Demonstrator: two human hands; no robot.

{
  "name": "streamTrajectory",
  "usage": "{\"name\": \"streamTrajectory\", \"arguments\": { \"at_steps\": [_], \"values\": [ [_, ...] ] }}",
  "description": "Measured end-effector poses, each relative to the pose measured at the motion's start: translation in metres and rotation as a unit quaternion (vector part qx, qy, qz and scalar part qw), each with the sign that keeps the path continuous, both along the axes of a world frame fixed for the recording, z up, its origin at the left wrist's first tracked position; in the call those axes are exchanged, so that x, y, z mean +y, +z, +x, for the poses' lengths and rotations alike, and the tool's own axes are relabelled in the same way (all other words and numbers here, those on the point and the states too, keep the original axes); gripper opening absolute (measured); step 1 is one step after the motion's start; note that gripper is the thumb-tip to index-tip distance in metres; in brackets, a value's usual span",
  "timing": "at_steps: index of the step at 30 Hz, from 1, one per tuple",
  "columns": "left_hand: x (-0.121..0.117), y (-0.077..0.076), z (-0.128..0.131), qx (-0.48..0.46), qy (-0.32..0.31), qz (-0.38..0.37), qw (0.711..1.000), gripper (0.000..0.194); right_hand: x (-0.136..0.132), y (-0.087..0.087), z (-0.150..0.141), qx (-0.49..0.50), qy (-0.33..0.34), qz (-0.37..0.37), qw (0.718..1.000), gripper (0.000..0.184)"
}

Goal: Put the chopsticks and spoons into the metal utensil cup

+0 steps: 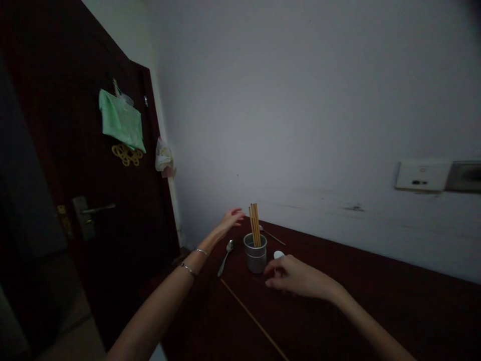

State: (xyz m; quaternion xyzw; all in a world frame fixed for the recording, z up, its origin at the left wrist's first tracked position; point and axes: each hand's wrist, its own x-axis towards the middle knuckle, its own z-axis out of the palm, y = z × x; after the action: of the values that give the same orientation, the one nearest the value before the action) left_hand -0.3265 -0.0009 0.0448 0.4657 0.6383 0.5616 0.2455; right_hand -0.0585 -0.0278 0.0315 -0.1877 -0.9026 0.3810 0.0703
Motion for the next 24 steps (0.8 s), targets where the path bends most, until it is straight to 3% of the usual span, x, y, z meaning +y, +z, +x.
{"name": "streamTrajectory", "arguments": {
  "at_steps": [3,7,10,19,24],
  "values": [
    [0.015,-0.014,0.02,-0.033,-0.018,-0.022,0.999,0.051,0.011,0.009,0.009,0.025,-0.006,-0.001,1.0,0.029],
    [0.022,-0.038,0.034,-0.092,-0.109,0.022,0.989,0.026,0.023,0.018,0.023,0.037,-0.033,0.003,0.999,0.031],
    [0.023,-0.047,0.034,-0.089,-0.124,0.035,0.988,0.025,0.028,0.023,0.03,0.04,-0.045,0.003,0.998,0.035],
    [0.019,-0.042,0.034,-0.12,-0.147,0.044,0.981,0.03,0.031,0.029,0.041,0.04,-0.062,0.016,0.997,0.036],
    [0.017,-0.03,0.038,-0.16,-0.088,0.058,0.982,0.021,0.033,0.034,0.047,0.036,-0.08,0.007,0.996,0.038]
  ]
}}
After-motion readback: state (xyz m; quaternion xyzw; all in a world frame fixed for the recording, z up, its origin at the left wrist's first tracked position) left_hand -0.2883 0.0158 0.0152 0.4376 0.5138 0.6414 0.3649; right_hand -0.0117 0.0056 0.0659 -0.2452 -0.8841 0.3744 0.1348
